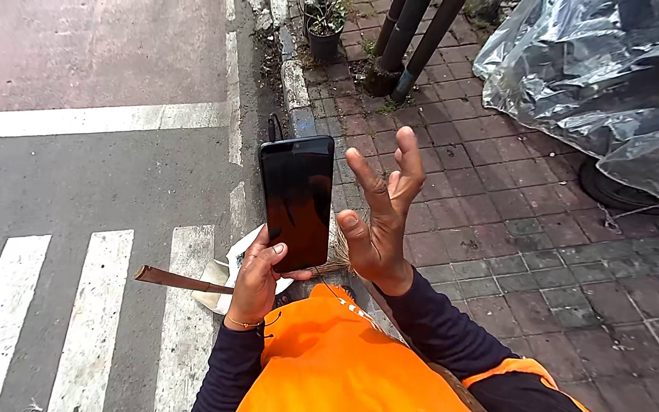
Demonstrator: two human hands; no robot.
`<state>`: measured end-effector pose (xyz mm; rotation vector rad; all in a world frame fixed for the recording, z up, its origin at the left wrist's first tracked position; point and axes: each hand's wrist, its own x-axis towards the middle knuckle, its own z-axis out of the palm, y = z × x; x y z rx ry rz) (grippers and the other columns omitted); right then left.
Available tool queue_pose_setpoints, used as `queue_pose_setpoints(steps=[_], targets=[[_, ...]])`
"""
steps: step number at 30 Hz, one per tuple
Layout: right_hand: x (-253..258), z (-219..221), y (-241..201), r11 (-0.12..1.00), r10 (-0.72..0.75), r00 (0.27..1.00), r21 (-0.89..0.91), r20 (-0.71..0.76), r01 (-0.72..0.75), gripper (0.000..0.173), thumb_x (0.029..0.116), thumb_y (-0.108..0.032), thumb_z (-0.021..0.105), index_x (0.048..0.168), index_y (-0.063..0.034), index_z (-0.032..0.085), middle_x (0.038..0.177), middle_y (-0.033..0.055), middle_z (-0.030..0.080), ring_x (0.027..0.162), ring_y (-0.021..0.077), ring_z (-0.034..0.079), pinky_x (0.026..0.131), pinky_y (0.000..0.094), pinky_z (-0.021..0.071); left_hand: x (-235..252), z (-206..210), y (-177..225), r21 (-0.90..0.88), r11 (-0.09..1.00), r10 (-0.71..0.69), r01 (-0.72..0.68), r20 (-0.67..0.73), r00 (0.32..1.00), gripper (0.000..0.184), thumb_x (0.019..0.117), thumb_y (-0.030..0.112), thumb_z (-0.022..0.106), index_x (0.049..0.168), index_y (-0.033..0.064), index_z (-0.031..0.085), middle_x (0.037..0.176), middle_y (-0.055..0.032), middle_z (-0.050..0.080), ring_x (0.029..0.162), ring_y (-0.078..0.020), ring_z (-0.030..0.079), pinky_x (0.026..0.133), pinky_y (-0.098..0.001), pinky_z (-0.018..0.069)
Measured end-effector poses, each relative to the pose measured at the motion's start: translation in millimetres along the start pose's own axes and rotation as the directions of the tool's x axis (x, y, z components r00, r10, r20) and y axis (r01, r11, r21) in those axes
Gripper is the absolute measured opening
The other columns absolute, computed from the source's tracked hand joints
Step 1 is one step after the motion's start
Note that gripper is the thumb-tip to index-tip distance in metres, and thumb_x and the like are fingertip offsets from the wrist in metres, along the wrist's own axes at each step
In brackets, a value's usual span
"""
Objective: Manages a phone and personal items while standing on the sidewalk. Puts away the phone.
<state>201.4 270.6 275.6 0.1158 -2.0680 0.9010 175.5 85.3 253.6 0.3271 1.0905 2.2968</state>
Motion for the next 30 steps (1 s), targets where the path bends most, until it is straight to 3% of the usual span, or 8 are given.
queue_pose_setpoints(steps=[10,15,20,30], targets=[[5,1,2,0.999,-0.006,0.999,-0.039,0.048,0.008,0.054,0.1033,-0.058,0.042,0.142,-0.0254,0.061,0.162,0.0265,0.022,0.152,0.0392,0.015,0.12,0.0526,0.0196,4,0,-2,0.031,0.999,-0.011,0.01,0.033,0.999,0.026,0.097,0.025,0.059,0.121,0.0157,0.063,0.11,-0.0028,0.074,0.094,-0.0168,0.075,0.071,-0.0359,0.0652],[1,1,3,0.999,0.002,1.0,0.047,-0.001,-0.002,0.054,0.1033,-0.059,0.043,0.144,-0.026,0.056,0.161,0.0182,0.024,0.153,0.0279,0.016,0.122,0.046,0.021,5,1,-1,0.013,1.0,-0.007,0.007,0.019,1.0,0.027,0.0985,0.024,0.055,0.123,0.0153,0.06,0.11,-0.0037,0.074,0.093,-0.0177,0.075,0.071,-0.0358,0.0653],[-13,8,4,0.993,-0.002,0.998,0.117,0.058,-0.005,0.05,0.1038,-0.055,0.045,0.142,-0.0257,0.058,0.158,0.0154,0.027,0.153,0.0246,0.014,0.123,0.0447,0.0184,4,0,-1,-0.008,1.0,0.028,-0.029,-0.048,0.998,0.028,0.1001,0.019,0.047,0.126,0.016,0.057,0.109,-0.0043,0.074,0.091,-0.0184,0.076,0.071,-0.0357,0.0655],[-28,12,-1,0.976,-0.052,0.987,0.219,0.154,0.017,0.036,0.1032,-0.05,0.05,0.121,-0.026,0.071,0.157,0.0136,0.031,0.154,0.0231,0.014,0.125,0.0441,0.0166,-5,-3,-2,-0.037,0.994,0.099,-0.104,-0.11,0.989,0.028,0.1011,0.022,0.046,0.126,0.0218,0.059,0.11,-0.003,0.074,0.089,-0.0179,0.076,0.07,-0.0359,0.0652]])
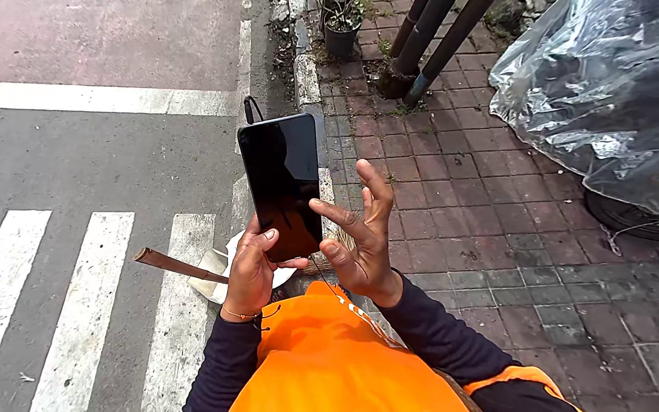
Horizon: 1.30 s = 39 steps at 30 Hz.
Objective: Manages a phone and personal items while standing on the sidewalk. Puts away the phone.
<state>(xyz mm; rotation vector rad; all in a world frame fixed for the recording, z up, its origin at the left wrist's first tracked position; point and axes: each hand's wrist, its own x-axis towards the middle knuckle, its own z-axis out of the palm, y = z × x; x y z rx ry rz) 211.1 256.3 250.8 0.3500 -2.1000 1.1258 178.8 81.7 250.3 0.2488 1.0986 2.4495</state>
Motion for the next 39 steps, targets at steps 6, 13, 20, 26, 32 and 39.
queue_pose_setpoints(steps=[6,13,20,26,32,39], targets=[[-5,-2,0,0.999,-0.031,0.999,0.04,0.039,0.029,0.037,0.1033,-0.051,0.05,0.113,-0.0252,0.075,0.156,0.0149,0.035,0.152,0.0247,0.02,0.123,0.043,0.0227,-3,1,3,-0.001,1.0,0.016,-0.016,0.0,1.0,0.031,0.0988,0.017,0.044,0.126,0.0224,0.059,0.11,-0.0021,0.074,0.09,-0.0161,0.075,0.07,-0.0344,0.0651],[-7,-3,-2,0.998,-0.037,0.999,0.048,0.035,0.036,0.037,0.1034,-0.05,0.051,0.11,-0.0235,0.076,0.155,0.0161,0.037,0.152,0.0255,0.022,0.123,0.0421,0.024,-5,-3,2,-0.051,0.998,0.036,-0.033,0.051,0.998,0.039,0.0934,0.009,0.049,0.128,0.0219,0.059,0.114,-0.0032,0.073,0.094,-0.018,0.075,0.075,-0.0379,0.0651],[-5,-9,-4,0.997,-0.038,0.999,0.063,-0.019,0.039,0.036,0.104,-0.048,0.05,0.11,-0.0239,0.075,0.155,0.0079,0.038,0.153,0.0196,0.019,0.125,0.0421,0.0191,-6,-4,3,-0.027,0.999,0.032,-0.03,0.085,0.996,0.062,0.0835,-0.004,0.049,0.139,0.0239,0.049,0.124,-0.0025,0.068,0.104,-0.0216,0.072,0.085,-0.0431,0.0633],[-5,-11,-4,0.998,-0.038,0.999,0.049,-0.031,0.039,0.038,0.1037,-0.051,0.05,0.112,-0.0237,0.075,0.156,0.0079,0.037,0.153,0.0198,0.019,0.125,0.0416,0.0196,-8,-3,4,-0.005,1.0,0.024,-0.023,0.11,0.994,0.063,0.0839,-0.006,0.05,0.139,0.0233,0.045,0.125,-0.0012,0.068,0.106,-0.0214,0.072,0.085,-0.0437,0.0636],[-5,-12,-3,0.997,-0.047,0.998,0.051,-0.046,0.05,0.036,0.1039,-0.05,0.05,0.115,-0.0257,0.074,0.156,0.0069,0.036,0.153,0.0202,0.019,0.125,0.0429,0.0196,-8,0,6,0.011,1.0,0.013,-0.014,0.121,0.993,0.067,0.0836,-0.01,0.049,0.141,0.0233,0.042,0.125,-0.0022,0.068,0.105,-0.0216,0.072,0.086,-0.0425,0.0636],[-5,-12,-3,0.998,-0.052,0.998,0.045,-0.041,0.054,0.037,0.1042,-0.051,0.049,0.115,-0.0256,0.074,0.156,0.0064,0.037,0.153,0.0195,0.019,0.125,0.0428,0.0194,-10,-7,4,-0.048,0.998,0.05,-0.042,0.187,0.981,0.062,0.0874,0.0,0.055,0.142,0.0272,0.045,0.129,-0.0007,0.066,0.111,-0.0213,0.07,0.089,-0.0435,0.0621]])
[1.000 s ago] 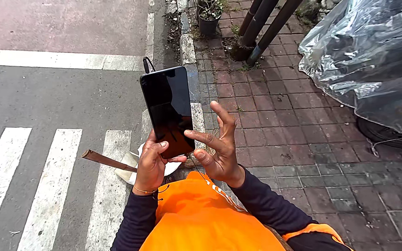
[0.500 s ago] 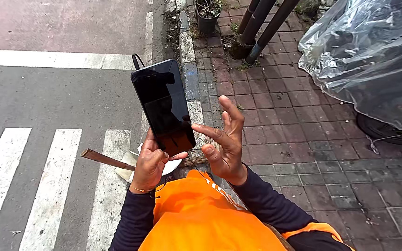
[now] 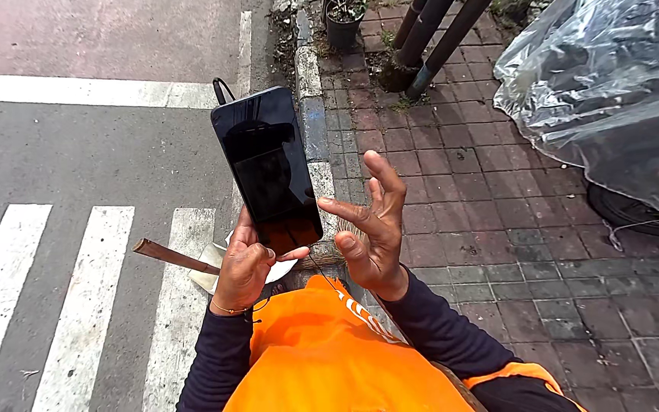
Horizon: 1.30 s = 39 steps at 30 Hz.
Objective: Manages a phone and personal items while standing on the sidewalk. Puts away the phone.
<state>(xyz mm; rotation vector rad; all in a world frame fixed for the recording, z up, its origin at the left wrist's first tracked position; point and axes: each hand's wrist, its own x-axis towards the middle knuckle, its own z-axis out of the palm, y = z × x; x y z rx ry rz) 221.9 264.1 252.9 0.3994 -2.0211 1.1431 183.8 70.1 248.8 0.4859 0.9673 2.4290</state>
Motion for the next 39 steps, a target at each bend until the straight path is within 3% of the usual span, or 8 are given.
queue_pose_setpoints(steps=[5,9,18,23,27,33,39], targets=[[-6,6,-1,1.0,-0.004,0.999,-0.015,0.04,0.005,0.038,0.1043,-0.05,0.048,0.111,-0.0233,0.075,0.156,0.0109,0.037,0.153,0.024,0.019,0.124,0.0435,0.0197,-1,-4,0,0.001,0.999,0.035,-0.035,0.015,0.999,0.06,0.0894,0.004,0.057,0.144,0.0276,0.045,0.129,0.0005,0.065,0.11,-0.0206,0.07,0.09,-0.0434,0.0617],[-13,13,-3,1.0,-0.019,0.996,-0.004,0.084,0.02,0.037,0.1048,-0.05,0.048,0.111,-0.0249,0.075,0.155,0.0097,0.038,0.152,0.0226,0.019,0.123,0.0424,0.0194,-1,-5,1,0.008,0.999,0.044,-0.044,-0.005,0.999,0.06,0.0884,0.006,0.058,0.143,0.0269,0.044,0.128,0.0001,0.065,0.11,-0.021,0.07,0.089,-0.0449,0.0617],[-16,18,-1,0.999,-0.047,0.994,-0.003,0.101,0.048,0.041,0.106,-0.049,0.046,0.098,-0.0209,0.075,0.154,0.0103,0.042,0.154,0.0232,0.018,0.125,0.0473,0.0114,0,-6,4,0.045,0.998,0.056,-0.054,-0.038,0.998,0.057,0.0899,0.005,0.054,0.141,0.0275,0.046,0.127,-0.0003,0.067,0.106,-0.0208,0.072,0.087,-0.0432,0.0626],[-15,22,-3,0.997,-0.071,0.989,-0.027,0.131,0.075,0.041,0.1061,-0.051,0.043,0.11,-0.026,0.076,0.157,0.0101,0.037,0.154,0.0221,0.016,0.125,0.046,0.0116,2,-3,4,0.06,0.997,0.056,-0.053,-0.049,0.997,0.057,0.0898,0.002,0.053,0.14,0.0276,0.046,0.123,0.0017,0.068,0.101,-0.0166,0.072,0.086,-0.0383,0.0632],[-18,26,-3,0.995,-0.061,0.983,-0.066,0.175,0.074,0.041,0.1061,-0.053,0.042,0.115,-0.0305,0.075,0.16,0.0097,0.035,0.155,0.025,0.014,0.125,0.0525,0.0084,2,-3,2,0.06,0.997,0.058,-0.055,-0.047,0.997,0.057,0.0908,0.005,0.055,0.142,0.0271,0.045,0.123,0.0024,0.068,0.103,-0.0157,0.072,0.087,-0.0364,0.0621],[-11,24,-2,0.996,-0.071,0.992,-0.043,0.108,0.076,0.044,0.1064,-0.053,0.04,0.122,-0.0256,0.071,0.158,0.0076,0.035,0.154,0.0211,0.016,0.125,0.046,0.0115,3,-5,3,0.056,0.998,0.041,-0.04,-0.02,0.999,0.056,0.0912,0.005,0.054,0.142,0.027,0.044,0.124,0.0017,0.068,0.104,-0.0175,0.072,0.088,-0.0393,0.0626],[-2,18,2,0.998,-0.026,0.997,-0.054,0.073,0.03,0.046,0.105,-0.055,0.043,0.127,-0.0236,0.069,0.157,0.0146,0.033,0.153,0.0256,0.018,0.123,0.0434,0.0192,4,-8,0,0.054,0.999,0.005,-0.005,0.003,1.0,0.055,0.0914,0.005,0.055,0.142,0.025,0.046,0.126,0.0014,0.067,0.106,-0.017,0.071,0.089,-0.0405,0.0622]])
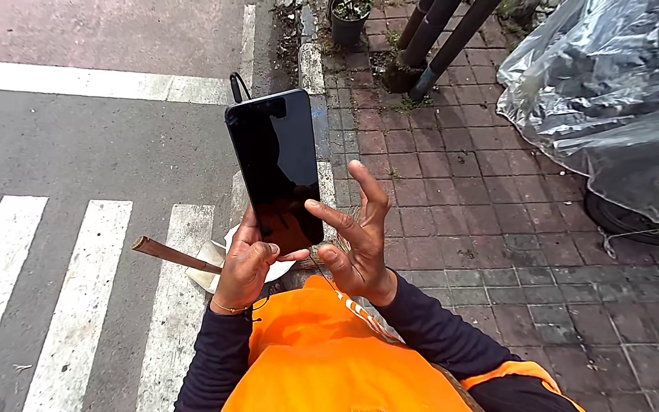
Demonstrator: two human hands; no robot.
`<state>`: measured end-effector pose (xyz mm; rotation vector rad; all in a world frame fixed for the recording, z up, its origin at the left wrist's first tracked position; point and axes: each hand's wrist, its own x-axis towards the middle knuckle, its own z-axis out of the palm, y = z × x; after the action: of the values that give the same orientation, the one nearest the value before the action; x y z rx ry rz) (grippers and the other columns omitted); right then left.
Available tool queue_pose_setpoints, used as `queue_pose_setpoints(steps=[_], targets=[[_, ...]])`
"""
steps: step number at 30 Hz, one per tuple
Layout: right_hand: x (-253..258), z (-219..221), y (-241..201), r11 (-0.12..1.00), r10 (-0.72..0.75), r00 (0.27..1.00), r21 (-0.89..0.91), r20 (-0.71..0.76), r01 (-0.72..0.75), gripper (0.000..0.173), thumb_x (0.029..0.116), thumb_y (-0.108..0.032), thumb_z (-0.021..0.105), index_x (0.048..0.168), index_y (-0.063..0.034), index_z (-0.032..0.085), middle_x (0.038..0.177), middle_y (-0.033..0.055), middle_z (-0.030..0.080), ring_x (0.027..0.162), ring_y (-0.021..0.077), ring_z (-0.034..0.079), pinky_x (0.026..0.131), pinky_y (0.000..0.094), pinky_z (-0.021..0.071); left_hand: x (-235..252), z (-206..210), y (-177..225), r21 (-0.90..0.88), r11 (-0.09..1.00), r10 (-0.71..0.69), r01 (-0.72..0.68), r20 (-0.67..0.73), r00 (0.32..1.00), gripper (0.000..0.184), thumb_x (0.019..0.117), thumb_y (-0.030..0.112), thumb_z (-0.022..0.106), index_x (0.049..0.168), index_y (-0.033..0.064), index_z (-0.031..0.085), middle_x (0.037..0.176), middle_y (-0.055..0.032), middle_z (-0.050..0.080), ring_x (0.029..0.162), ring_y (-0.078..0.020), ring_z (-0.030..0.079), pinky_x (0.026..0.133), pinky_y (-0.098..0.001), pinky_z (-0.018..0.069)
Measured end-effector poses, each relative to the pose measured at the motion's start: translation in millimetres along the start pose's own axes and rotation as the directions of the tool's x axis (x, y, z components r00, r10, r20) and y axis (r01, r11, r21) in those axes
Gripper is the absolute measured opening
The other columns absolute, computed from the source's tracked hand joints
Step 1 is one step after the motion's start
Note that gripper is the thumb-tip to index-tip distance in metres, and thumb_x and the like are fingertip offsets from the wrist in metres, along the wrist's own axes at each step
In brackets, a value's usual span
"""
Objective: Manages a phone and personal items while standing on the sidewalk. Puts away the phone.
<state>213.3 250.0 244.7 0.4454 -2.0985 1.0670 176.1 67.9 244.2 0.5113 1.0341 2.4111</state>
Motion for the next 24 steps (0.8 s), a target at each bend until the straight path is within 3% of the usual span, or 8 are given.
queue_pose_setpoints(steps=[13,24], targets=[[11,1,0,0.994,0.003,1.0,-0.105,0.029,0.0,0.05,0.1042,-0.061,0.038,0.131,-0.0308,0.067,0.161,0.0151,0.026,0.156,0.0266,0.009,0.124,0.0506,0.0076,2,6,-9,0.035,0.996,-0.079,0.079,0.02,0.997,0.045,0.0891,0.002,0.051,0.131,0.0188,0.052,0.115,0.0039,0.07,0.102,-0.0113,0.071,0.087,-0.0347,0.0621],[13,2,1,0.993,0.024,1.0,-0.113,0.012,-0.022,0.05,0.1039,-0.061,0.038,0.132,-0.0307,0.067,0.161,0.0164,0.027,0.155,0.0289,0.011,0.124,0.0506,0.0089,2,9,-12,0.041,0.994,-0.105,0.104,0.027,0.994,0.049,0.0882,0.002,0.052,0.135,0.0169,0.049,0.12,0.0023,0.069,0.106,-0.0138,0.07,0.089,-0.0381,0.0618]])
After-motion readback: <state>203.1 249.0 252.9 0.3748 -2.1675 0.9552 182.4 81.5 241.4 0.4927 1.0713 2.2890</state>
